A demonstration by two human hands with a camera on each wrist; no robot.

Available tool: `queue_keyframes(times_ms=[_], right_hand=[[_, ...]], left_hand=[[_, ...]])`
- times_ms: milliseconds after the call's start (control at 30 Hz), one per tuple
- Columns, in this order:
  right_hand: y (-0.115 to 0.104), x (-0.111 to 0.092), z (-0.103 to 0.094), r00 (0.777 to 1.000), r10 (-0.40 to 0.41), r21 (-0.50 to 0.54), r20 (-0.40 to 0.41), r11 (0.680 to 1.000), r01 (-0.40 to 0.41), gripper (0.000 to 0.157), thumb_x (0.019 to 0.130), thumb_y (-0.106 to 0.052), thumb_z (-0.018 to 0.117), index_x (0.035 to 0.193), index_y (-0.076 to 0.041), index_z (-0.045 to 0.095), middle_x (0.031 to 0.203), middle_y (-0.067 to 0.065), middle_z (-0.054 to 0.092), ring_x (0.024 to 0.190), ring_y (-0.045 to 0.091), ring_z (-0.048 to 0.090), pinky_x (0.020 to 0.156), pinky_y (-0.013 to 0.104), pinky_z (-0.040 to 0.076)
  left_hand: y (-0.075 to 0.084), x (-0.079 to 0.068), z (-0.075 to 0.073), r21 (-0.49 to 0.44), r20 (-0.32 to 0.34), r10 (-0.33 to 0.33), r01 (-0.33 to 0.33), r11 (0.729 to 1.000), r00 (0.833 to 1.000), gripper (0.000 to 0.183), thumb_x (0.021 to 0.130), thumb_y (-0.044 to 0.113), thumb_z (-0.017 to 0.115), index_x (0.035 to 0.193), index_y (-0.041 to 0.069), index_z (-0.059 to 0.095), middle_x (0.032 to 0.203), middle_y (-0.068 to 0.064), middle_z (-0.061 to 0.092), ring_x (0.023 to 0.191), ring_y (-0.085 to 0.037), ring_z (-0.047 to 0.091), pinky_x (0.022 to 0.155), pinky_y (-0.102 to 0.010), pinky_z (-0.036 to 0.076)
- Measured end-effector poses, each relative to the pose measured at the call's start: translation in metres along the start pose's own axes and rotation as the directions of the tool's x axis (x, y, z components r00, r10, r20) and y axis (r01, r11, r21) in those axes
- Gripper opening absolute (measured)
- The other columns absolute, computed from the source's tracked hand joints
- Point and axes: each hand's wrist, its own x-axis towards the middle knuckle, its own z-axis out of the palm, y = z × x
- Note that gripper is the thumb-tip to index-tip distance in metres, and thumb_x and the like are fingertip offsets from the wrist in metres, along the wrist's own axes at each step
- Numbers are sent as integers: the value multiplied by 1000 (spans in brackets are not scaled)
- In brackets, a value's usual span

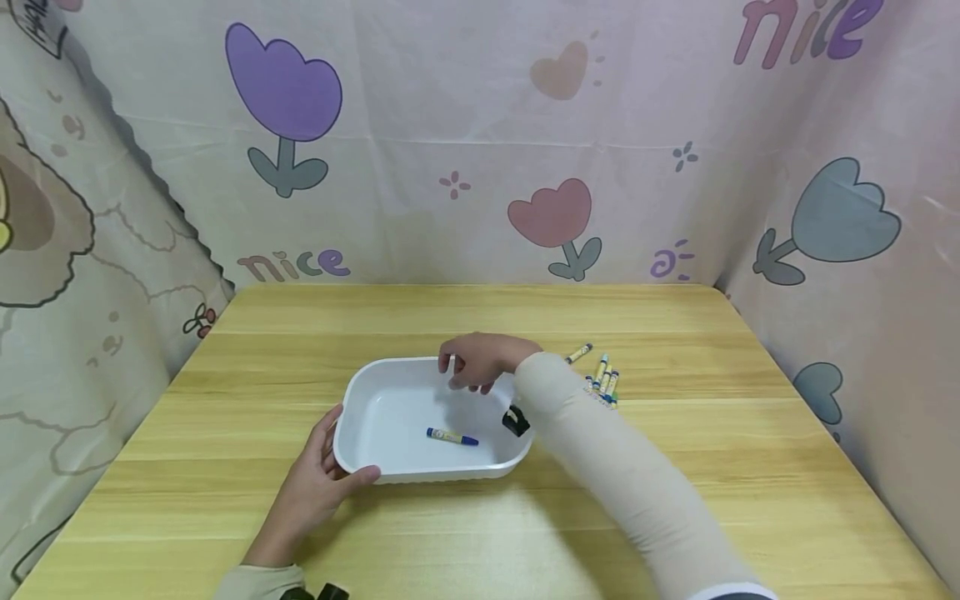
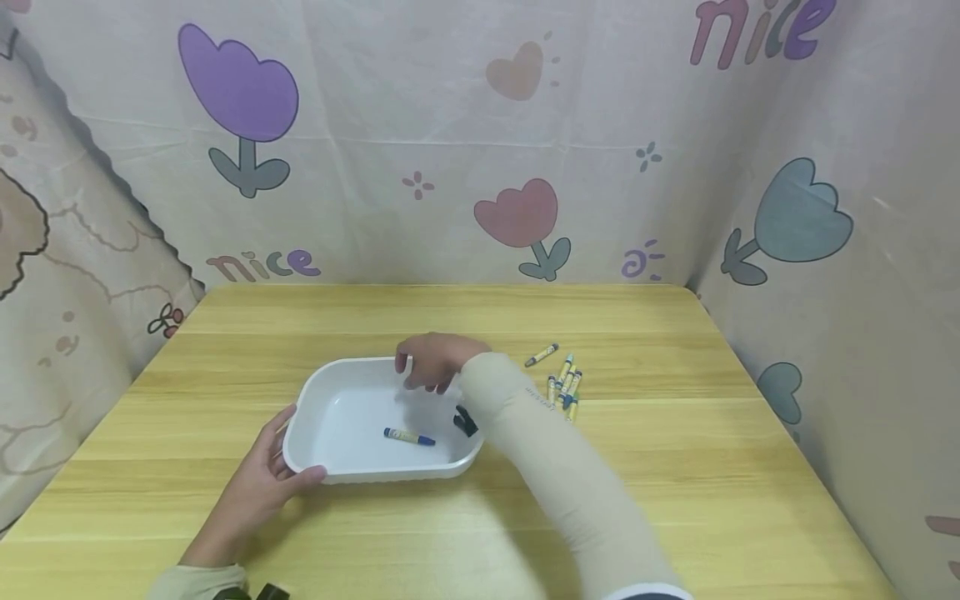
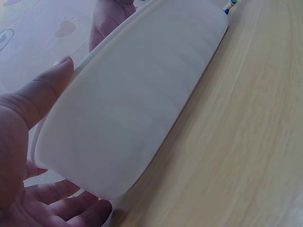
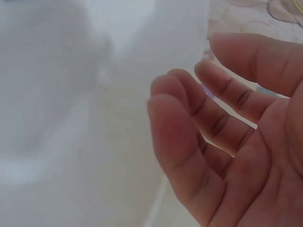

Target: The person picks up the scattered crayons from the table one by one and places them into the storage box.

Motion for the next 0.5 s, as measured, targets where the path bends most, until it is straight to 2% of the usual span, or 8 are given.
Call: queue_keyframes(times_ms=[267, 400, 500], right_hand=[[19, -25, -29, 993, -37, 26, -109, 999, 40, 27, 95, -18, 64, 121, -9, 58, 99, 8, 60, 82, 21, 64, 65, 29, 58], [35, -37, -40, 987, -30, 71, -159, 997, 42, 24, 95, -18, 63, 117, -11, 57, 99, 10, 60, 82, 23, 63, 65, 30, 58], [50, -44, -44, 982, -23, 94, -190, 995, 41, 23, 96, -18, 62, 117, -10, 56, 97, 12, 60, 83, 27, 63, 65, 31, 58]], left_hand=[[0, 0, 0, -3, 1, 1, -1, 1000, 1000, 101, 81, 11, 80, 154, 4, 10, 152, -27, 29, 127, -41, 47, 89, -20, 49], [0, 0, 0, -9, 3, -1, 1, 1000, 1000, 101, 81, 11, 79, 154, 5, 10, 153, -26, 28, 128, -40, 46, 88, -15, 47], [-1, 0, 0, -13, 6, 0, 0, 1000, 1000, 101, 82, 11, 79, 154, 6, 10, 153, -25, 29, 128, -40, 46, 88, -16, 47]])
